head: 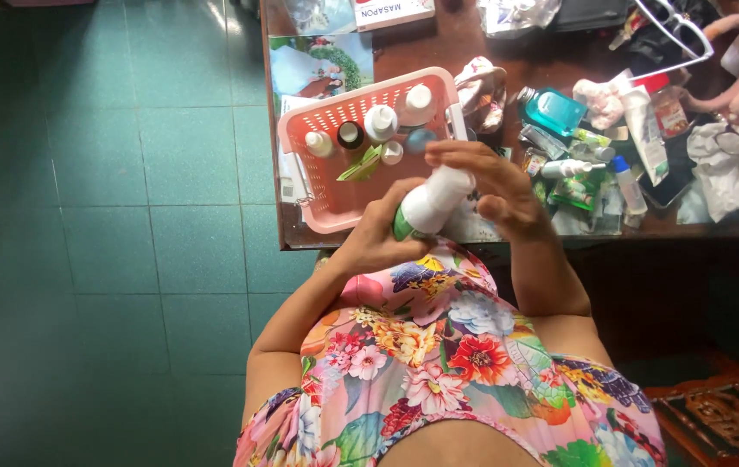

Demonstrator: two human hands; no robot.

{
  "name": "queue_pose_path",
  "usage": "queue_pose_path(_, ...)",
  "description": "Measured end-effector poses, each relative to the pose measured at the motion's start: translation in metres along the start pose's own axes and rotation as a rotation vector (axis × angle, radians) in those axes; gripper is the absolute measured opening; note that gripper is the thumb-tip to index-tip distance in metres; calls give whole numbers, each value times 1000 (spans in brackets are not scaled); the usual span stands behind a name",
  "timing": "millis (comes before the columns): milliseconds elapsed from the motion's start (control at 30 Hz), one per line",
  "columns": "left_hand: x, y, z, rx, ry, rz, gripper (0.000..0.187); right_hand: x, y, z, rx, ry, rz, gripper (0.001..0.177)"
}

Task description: The person wipes several small bottles and containers with a cloth and places them into a pink plastic basket on a cluttered table. The person also wipes a white plastic basket and places it on the table.

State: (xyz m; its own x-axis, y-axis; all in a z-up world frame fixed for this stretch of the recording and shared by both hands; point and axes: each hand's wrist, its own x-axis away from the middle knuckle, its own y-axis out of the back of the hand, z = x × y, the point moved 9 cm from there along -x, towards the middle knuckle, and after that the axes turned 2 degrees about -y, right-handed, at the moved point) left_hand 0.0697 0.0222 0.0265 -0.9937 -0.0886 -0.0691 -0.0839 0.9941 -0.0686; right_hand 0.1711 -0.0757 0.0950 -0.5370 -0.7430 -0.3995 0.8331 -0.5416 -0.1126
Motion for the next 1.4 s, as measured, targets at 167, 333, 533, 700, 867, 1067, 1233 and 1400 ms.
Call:
queue_pose_path(167,0,-9,9,50,20,44,79,0,4,2,35,52,145,40)
queue_pose_path(333,-7,6,-6,-330,-35,-85,76,5,23,0,669,-35,-41,53)
queue_pose_path(533,-2,-18,-10,177,74,209,75,-3,13,13,-134,-24,331,47)
queue_pose_path(700,-6,3,12,-441,-73,5,89,-1,33,-3,597,-100,72,52)
queue_pose_path(867,-6,0,-3,-135,57,101,78,-4,22,7,438,-71,232,54)
queue_pose_path(1067,-7,-10,-6,-64,-25,223,78,1,20,3,328,-41,346,43)
queue_pose_path(1233,-9,11,7,-606,-29,62,89,-5,26,-7,839,-173,169,55)
queue_pose_path(1400,-4,-17,-18,103,160,461,78,1,7,14,343,-185,469,44)
